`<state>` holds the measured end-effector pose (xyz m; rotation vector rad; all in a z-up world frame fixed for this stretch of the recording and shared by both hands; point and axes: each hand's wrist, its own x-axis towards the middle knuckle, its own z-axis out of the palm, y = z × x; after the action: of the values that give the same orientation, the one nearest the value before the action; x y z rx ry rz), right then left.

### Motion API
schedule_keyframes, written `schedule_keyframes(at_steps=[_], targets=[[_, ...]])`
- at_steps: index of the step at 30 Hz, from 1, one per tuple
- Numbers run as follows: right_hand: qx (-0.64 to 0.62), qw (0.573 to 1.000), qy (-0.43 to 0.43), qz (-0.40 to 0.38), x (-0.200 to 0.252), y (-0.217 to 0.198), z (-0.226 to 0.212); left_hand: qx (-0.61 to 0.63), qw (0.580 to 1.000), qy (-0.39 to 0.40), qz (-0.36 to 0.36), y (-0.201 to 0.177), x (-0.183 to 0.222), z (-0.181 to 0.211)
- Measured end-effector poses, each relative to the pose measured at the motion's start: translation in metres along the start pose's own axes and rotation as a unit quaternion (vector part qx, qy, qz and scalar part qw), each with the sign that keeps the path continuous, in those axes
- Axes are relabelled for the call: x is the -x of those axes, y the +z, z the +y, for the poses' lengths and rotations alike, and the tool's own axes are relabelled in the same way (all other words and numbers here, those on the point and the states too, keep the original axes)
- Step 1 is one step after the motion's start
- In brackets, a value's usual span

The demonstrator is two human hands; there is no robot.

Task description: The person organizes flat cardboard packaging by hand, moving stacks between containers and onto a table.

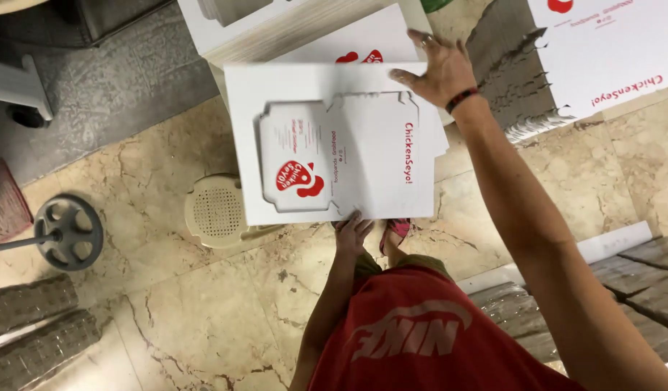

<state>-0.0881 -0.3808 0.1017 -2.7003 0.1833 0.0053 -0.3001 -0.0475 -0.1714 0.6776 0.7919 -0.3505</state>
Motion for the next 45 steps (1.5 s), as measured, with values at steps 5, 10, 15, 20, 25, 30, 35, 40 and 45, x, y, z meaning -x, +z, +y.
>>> schedule_keyframes(at_steps=[5, 10, 15, 20, 25, 30, 35, 40, 45], targets=[[-0.123, 0.978, 0.104, 0.136, 0.118, 0.113, 0.088, 0.010, 0.995, -0.062, -0.080, -0.053, -0.039, 0.017], [-0.268, 0.874, 0.404, 0.012, 0.190, 0.209, 0.121, -0.037, 0.993, 0.105, 0.021, -0.066, -0.014, 0.154], [-0.368, 0.837, 0.405, 0.001, 0.173, 0.194, 0.114, -0.063, 0.976, 0.190, 0.087, -0.067, -0.013, 0.226], [-0.049, 0.985, 0.147, -0.076, 0.097, 0.120, 0.092, -0.281, 0.955, 0.074, 0.069, -0.010, 0.005, 0.259], [-0.331, 0.918, 0.218, 0.002, 0.023, 0.131, 0.114, -0.251, 0.959, 0.121, 0.055, -0.016, 0.015, 0.232], [-0.135, 0.983, -0.103, 0.066, -0.022, 0.124, 0.128, -0.367, 0.917, 0.131, 0.083, -0.018, 0.015, 0.218], [-0.375, 0.857, 0.291, -0.199, -0.059, 0.103, 0.127, -0.702, 0.535, 0.470, 0.038, 0.090, -0.007, 0.152], [-0.321, 0.848, 0.267, -0.326, -0.074, 0.089, 0.117, -0.792, 0.480, 0.327, -0.188, 0.275, -0.031, 0.068], [0.373, 0.888, -0.252, -0.090, -0.053, 0.194, 0.212, -0.888, 0.384, 0.168, -0.189, 0.339, -0.050, 0.027]])
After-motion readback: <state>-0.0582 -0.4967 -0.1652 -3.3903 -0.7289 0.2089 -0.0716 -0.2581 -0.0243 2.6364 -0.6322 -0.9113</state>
